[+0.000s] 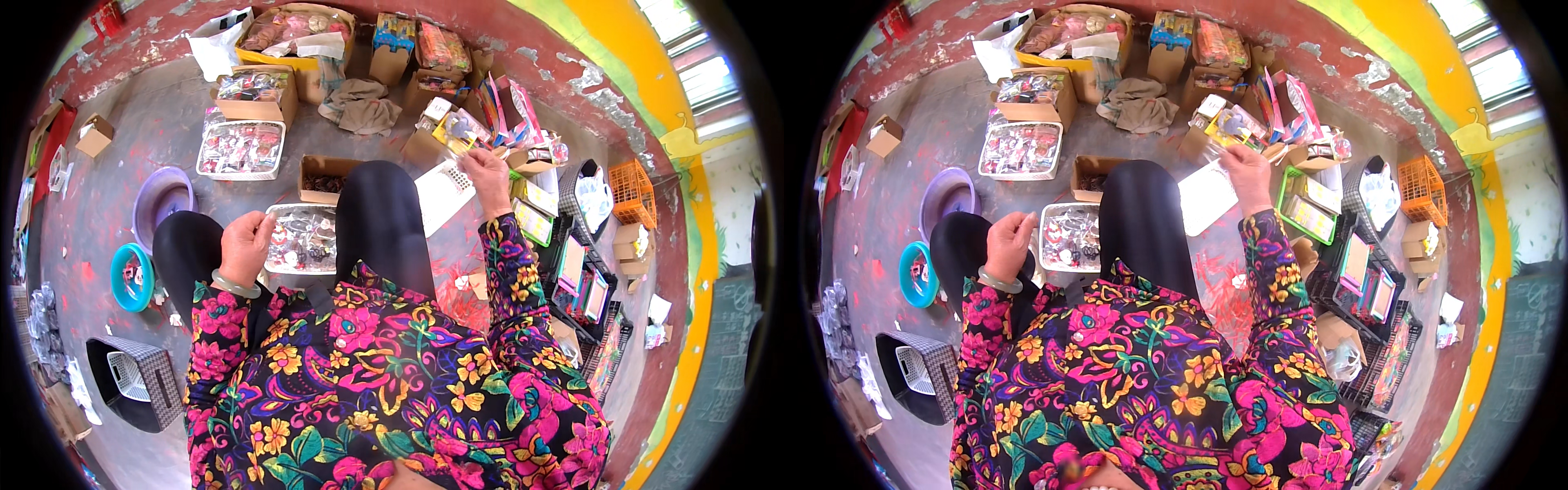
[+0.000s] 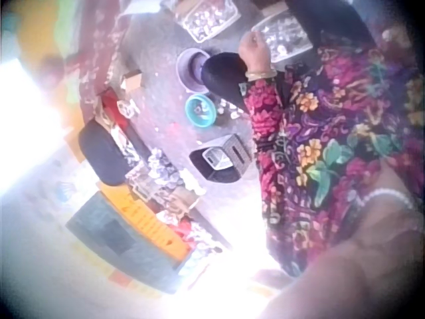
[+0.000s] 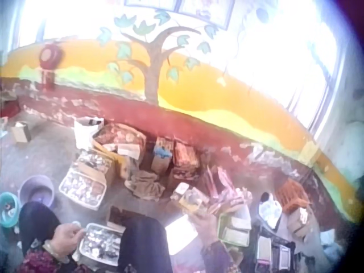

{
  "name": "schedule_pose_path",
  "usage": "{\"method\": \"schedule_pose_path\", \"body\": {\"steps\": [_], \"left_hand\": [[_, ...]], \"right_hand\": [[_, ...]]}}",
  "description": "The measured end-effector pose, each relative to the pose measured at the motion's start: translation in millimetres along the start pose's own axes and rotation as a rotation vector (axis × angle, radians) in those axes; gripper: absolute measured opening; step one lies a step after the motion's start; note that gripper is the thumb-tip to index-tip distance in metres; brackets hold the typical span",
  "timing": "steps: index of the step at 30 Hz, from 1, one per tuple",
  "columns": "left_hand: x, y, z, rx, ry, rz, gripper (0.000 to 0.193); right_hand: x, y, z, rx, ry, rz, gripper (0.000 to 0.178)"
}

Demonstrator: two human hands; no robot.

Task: The person sits on the floor and sorts small items from a white plastic basket into a cardboard box. They pick up individual items, inspect them briefly, and place them into the box. The person handles various small objects, including what appears to be hair accessories or small hardware.

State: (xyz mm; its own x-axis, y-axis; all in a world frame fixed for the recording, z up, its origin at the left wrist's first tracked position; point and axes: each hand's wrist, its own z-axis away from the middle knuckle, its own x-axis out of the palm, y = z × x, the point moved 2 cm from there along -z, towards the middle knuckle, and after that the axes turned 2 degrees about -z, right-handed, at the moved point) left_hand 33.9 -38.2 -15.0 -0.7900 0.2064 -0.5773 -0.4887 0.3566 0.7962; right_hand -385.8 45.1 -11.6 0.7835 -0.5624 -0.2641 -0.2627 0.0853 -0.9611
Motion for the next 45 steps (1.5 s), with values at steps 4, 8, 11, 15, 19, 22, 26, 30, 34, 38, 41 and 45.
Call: {"method": "schedule_pose_path", "body": {"steps": [4,8,11,15,19,22,26,30,34,38,41,45], "left_hand": [[0,19,6,0.137,-0.011,0.089,0.021],[-6,58,11,0.201,-0.115,0.143,0.051],[-8,55,20,0.203,-0.212,0.163,0.054],[-1,31,26,-0.104,-0.398,0.199,0.027],[2,22,31,-0.364,-0.356,0.773,0.014],[3,14,30,-0.433,-0.363,0.931,0.019],[5,7,31,-0.490,-0.385,0.960,0.021],[9,3,32,-0.476,-0.379,0.999,0.021],[12,-5,34,-0.449,-0.415,0.944,0.021],[8,3,34,-0.451,-0.449,0.860,0.020],[11,0,34,-0.427,-0.440,0.851,0.020],[17,-7,36,-0.369,-0.443,0.946,0.020]], "right_hand": [[73,-98,40,-0.230,-0.329,0.139,0.009],[132,-121,72,-0.547,-0.746,0.329,0.009],[166,-120,87,-0.685,-0.968,0.331,0.009],[189,-127,97,-0.690,-0.971,0.288,0.011],[195,-129,97,-0.340,-0.904,0.097,0.014],[193,-122,94,-0.186,-0.892,0.003,0.015],[192,-101,95,-0.024,-0.855,-0.058,0.017],[194,-91,97,0.084,-0.886,-0.076,0.018],[192,-89,98,0.079,-0.905,-0.014,0.019],[191,-86,97,0.036,-0.912,0.041,0.019],[191,-86,97,0.036,-0.923,0.032,0.018],[192,-86,100,0.085,-0.933,-0.011,0.015]]}}
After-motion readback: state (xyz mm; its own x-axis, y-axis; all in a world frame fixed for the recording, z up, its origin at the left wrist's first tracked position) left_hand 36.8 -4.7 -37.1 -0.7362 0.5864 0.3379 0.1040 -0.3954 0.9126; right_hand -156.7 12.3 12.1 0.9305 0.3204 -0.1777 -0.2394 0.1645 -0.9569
